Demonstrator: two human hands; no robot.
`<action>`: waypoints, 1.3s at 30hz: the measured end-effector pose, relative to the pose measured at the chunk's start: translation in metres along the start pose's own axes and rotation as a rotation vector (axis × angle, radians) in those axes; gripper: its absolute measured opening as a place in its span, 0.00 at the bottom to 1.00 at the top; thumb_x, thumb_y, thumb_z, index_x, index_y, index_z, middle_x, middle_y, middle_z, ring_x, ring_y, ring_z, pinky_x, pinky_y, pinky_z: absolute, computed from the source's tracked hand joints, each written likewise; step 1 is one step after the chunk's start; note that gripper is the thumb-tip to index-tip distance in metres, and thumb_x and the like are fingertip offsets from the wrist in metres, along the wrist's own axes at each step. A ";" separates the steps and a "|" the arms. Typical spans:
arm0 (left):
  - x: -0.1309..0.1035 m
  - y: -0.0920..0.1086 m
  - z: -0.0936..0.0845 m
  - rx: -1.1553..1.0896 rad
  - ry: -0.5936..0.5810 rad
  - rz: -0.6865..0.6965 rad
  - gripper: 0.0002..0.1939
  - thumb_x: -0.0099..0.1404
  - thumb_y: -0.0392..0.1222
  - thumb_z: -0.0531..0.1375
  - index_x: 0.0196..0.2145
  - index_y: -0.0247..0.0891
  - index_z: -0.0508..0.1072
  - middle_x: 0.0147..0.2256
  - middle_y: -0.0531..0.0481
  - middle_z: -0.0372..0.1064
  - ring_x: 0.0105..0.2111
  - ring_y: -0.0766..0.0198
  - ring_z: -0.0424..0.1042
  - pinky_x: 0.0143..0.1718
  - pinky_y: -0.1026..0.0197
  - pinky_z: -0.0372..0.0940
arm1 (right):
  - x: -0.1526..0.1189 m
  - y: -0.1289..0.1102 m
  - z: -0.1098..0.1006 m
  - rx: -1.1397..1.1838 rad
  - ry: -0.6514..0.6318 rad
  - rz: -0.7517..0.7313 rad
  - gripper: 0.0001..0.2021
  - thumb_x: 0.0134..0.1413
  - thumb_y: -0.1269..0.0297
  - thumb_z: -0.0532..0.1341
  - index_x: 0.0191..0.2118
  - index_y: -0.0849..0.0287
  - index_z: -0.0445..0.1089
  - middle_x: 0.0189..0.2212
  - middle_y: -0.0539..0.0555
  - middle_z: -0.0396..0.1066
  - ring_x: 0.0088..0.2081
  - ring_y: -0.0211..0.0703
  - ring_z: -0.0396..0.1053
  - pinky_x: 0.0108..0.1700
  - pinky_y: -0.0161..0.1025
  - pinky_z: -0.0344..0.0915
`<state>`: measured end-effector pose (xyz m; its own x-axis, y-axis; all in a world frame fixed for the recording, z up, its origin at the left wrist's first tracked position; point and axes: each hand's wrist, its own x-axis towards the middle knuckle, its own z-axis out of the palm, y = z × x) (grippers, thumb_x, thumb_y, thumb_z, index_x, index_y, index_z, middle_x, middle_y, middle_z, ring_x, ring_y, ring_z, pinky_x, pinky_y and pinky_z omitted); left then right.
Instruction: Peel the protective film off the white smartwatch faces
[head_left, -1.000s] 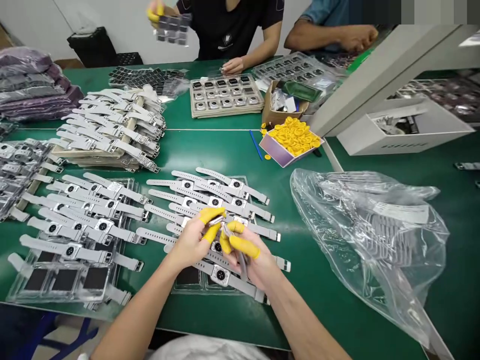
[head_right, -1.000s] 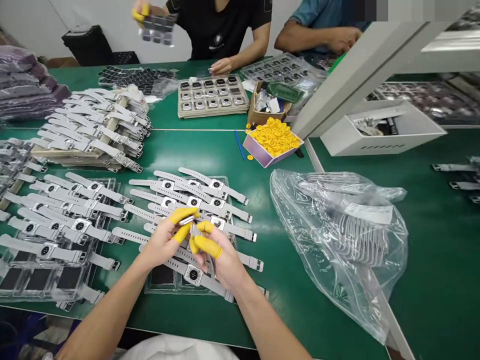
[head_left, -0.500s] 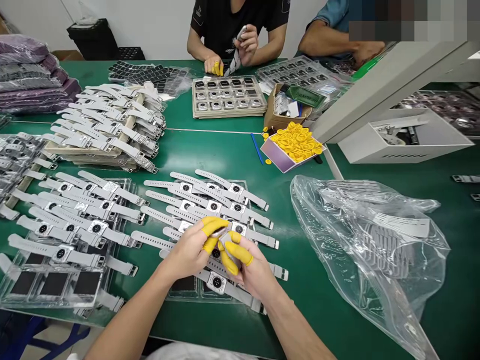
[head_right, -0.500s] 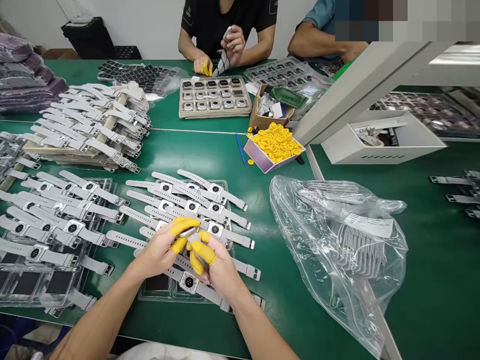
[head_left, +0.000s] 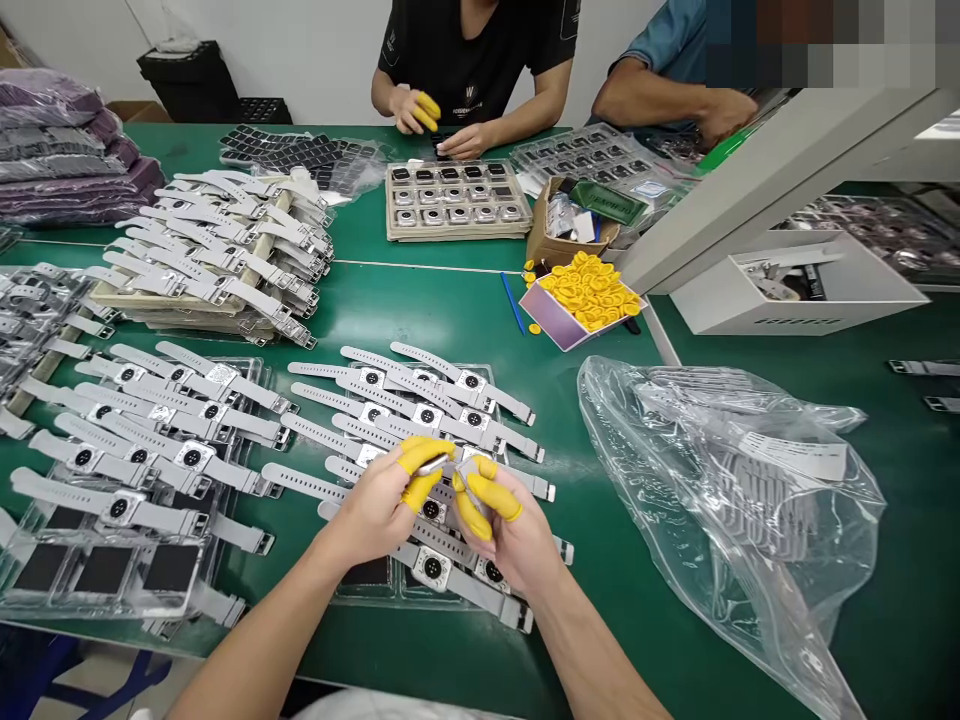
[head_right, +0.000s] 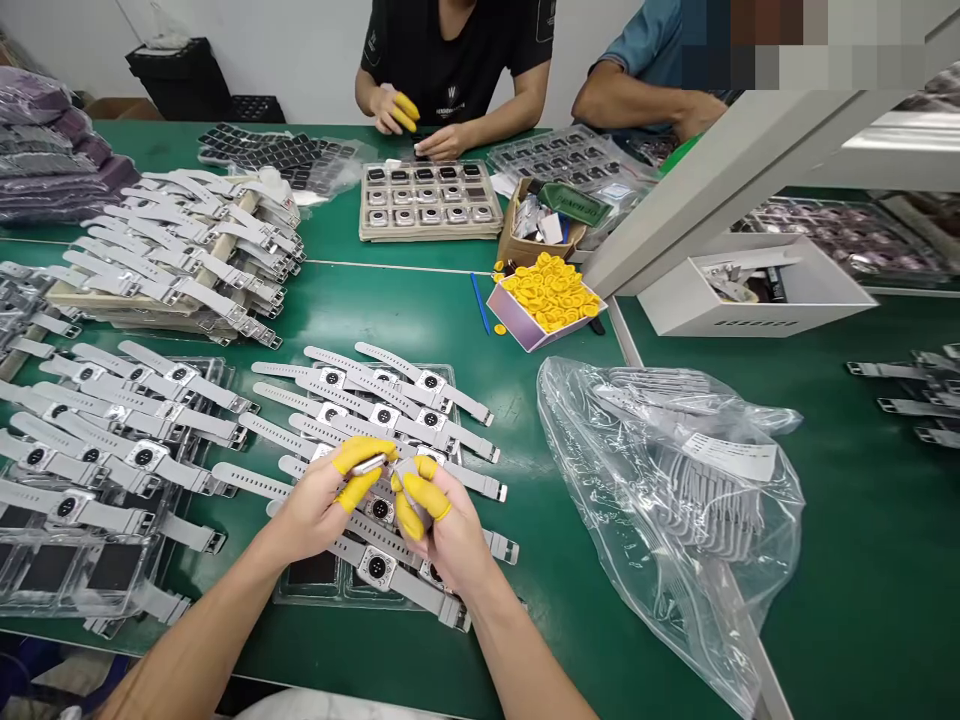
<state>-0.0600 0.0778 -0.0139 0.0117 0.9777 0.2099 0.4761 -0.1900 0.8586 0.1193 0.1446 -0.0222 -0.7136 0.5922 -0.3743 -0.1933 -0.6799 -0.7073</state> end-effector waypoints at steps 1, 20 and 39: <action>0.000 0.000 0.000 0.013 0.002 -0.010 0.22 0.74 0.31 0.52 0.63 0.42 0.67 0.56 0.41 0.73 0.56 0.56 0.74 0.58 0.52 0.72 | 0.000 0.000 -0.001 -0.012 -0.018 -0.003 0.16 0.61 0.50 0.67 0.34 0.57 0.68 0.14 0.41 0.59 0.14 0.30 0.47 0.15 0.27 0.48; 0.000 0.009 -0.002 0.088 -0.121 -0.010 0.23 0.77 0.36 0.48 0.66 0.40 0.63 0.58 0.39 0.68 0.57 0.54 0.71 0.59 0.49 0.70 | -0.001 0.002 0.007 0.069 -0.004 0.060 0.16 0.56 0.51 0.71 0.32 0.58 0.70 0.13 0.42 0.60 0.13 0.29 0.46 0.14 0.28 0.47; 0.000 0.004 -0.002 -0.154 0.006 -0.206 0.15 0.73 0.44 0.60 0.56 0.40 0.73 0.47 0.43 0.76 0.46 0.56 0.76 0.48 0.55 0.74 | -0.003 0.001 0.007 -0.077 0.045 0.065 0.19 0.60 0.45 0.67 0.38 0.57 0.68 0.19 0.44 0.66 0.14 0.31 0.53 0.16 0.30 0.54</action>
<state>-0.0600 0.0766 -0.0096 -0.0769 0.9967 0.0251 0.3281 0.0015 0.9447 0.1166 0.1396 -0.0176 -0.6916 0.5679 -0.4464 -0.0942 -0.6836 -0.7238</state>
